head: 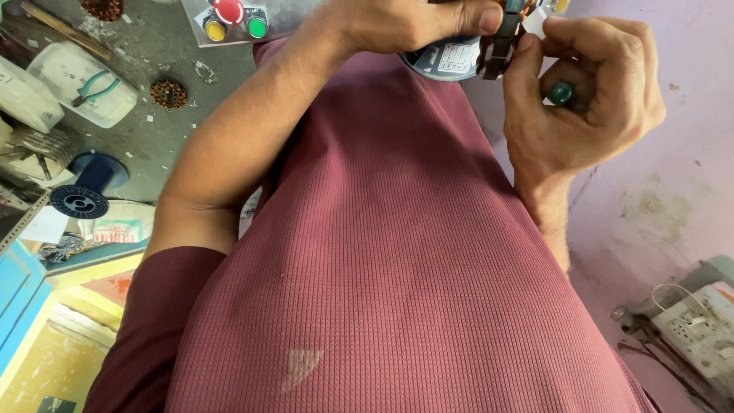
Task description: The person uses a screwdriver to adjust and secure copper windings on a motor stator. They repeatedly insert small white insulating pieces between the coils and press them into place with the tool. The work is performed on a workbench with other motor parts and tools nearby.
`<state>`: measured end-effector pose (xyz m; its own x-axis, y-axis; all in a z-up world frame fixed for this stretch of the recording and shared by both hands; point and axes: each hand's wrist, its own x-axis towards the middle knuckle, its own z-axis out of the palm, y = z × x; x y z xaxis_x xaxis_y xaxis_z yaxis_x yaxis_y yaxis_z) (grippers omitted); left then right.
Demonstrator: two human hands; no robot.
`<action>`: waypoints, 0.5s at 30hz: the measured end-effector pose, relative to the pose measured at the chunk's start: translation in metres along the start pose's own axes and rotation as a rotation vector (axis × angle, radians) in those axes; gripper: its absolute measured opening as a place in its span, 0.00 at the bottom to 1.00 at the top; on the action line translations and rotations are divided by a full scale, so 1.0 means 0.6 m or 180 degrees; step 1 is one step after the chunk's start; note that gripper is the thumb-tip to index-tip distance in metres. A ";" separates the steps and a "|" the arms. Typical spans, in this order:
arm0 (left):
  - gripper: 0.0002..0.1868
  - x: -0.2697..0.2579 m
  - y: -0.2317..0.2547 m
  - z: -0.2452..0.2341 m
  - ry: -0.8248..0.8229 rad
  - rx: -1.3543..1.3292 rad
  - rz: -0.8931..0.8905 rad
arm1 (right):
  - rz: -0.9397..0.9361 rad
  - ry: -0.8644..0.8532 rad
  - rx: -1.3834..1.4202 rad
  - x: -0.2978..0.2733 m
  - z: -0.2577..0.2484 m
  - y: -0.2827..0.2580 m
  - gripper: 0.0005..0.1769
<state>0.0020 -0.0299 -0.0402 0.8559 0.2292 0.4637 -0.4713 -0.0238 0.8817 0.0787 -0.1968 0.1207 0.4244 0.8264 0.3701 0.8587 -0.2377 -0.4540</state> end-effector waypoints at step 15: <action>0.10 -0.012 -0.009 0.024 0.0308 -0.0277 -0.0074 | -0.0240 -0.0869 -0.0669 0.028 -0.041 -0.025 0.13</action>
<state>0.0017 -0.0454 -0.0471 0.8442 0.3214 0.4289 -0.4718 0.0662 0.8792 0.0800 -0.1918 0.1534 0.2894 0.9449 0.1530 0.9371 -0.2472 -0.2463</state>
